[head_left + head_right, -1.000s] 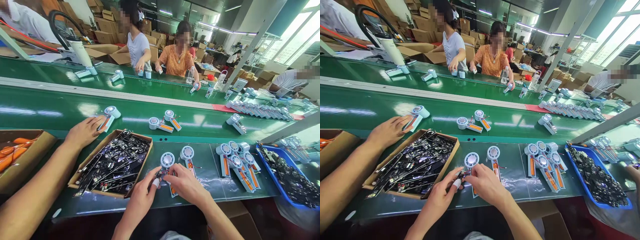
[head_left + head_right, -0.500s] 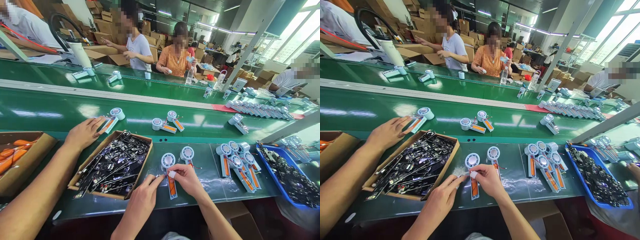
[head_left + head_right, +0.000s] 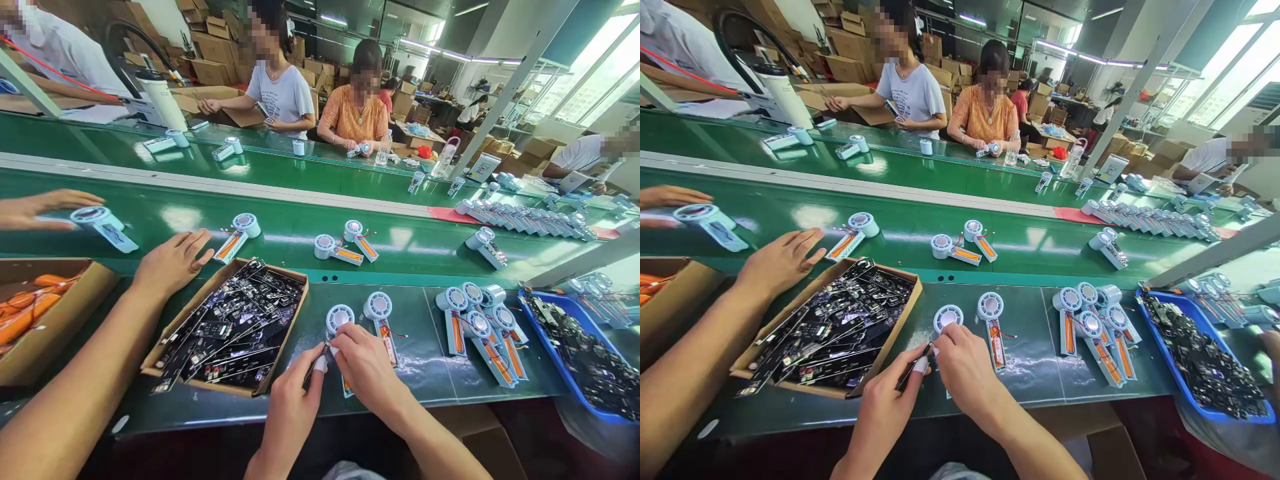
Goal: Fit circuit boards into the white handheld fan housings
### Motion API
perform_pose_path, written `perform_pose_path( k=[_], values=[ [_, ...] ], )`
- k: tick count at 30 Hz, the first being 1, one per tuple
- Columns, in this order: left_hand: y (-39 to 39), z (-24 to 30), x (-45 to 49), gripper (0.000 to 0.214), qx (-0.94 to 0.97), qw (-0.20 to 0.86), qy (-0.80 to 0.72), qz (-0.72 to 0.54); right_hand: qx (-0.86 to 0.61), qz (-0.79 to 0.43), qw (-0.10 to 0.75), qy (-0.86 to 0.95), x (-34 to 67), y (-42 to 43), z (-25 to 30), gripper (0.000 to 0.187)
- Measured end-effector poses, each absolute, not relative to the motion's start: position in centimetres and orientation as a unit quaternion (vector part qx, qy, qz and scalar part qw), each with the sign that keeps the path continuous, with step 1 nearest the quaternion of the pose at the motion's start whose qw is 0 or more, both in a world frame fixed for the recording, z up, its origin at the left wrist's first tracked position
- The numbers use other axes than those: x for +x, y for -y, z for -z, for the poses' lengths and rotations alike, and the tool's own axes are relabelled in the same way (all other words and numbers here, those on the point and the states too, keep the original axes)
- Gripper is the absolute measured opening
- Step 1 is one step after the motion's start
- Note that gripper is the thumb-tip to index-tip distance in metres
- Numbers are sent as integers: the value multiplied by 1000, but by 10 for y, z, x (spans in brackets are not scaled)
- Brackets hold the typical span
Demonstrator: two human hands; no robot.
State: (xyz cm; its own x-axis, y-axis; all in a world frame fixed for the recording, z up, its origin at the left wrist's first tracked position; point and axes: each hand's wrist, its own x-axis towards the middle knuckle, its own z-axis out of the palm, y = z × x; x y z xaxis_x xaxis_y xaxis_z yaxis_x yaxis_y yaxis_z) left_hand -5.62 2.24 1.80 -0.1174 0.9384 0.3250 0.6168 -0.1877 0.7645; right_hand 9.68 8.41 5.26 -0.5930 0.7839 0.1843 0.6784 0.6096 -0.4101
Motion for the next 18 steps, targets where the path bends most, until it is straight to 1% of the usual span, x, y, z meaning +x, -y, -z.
perform_pose_path(
  k=[2, 4, 7, 9, 12, 14, 16, 18],
  values=[
    [-21, -15, -55, 28, 665, 115, -601, -429, -418, -118, 162, 886, 95, -82, -55, 17],
    [-19, -13, -54, 32, 690, 60, -590, -415, -419, -120, 157, 886, 95, -82, -57, 18],
    [-17, -12, -53, 35, 718, 13, -579, -385, -412, -123, 145, 891, 94, -82, -58, 17],
    [-16, -13, -52, 36, 723, -4, -582, -372, -414, -99, 132, 895, 92, -81, -55, 16],
    [-15, -13, -48, 36, 719, -11, -591, -365, -429, -63, 136, 891, 87, -75, -48, 18],
    [-15, -13, -48, 35, 713, -11, -595, -371, -439, -61, 149, 884, 84, -73, -43, 19],
    [-17, -14, -50, 34, 710, 6, -591, -384, -439, -93, 164, 879, 85, -76, -43, 19],
    [-21, -16, -56, 33, 707, 57, -577, -404, -426, -163, 187, 870, 89, -83, -46, 18]
  ],
)
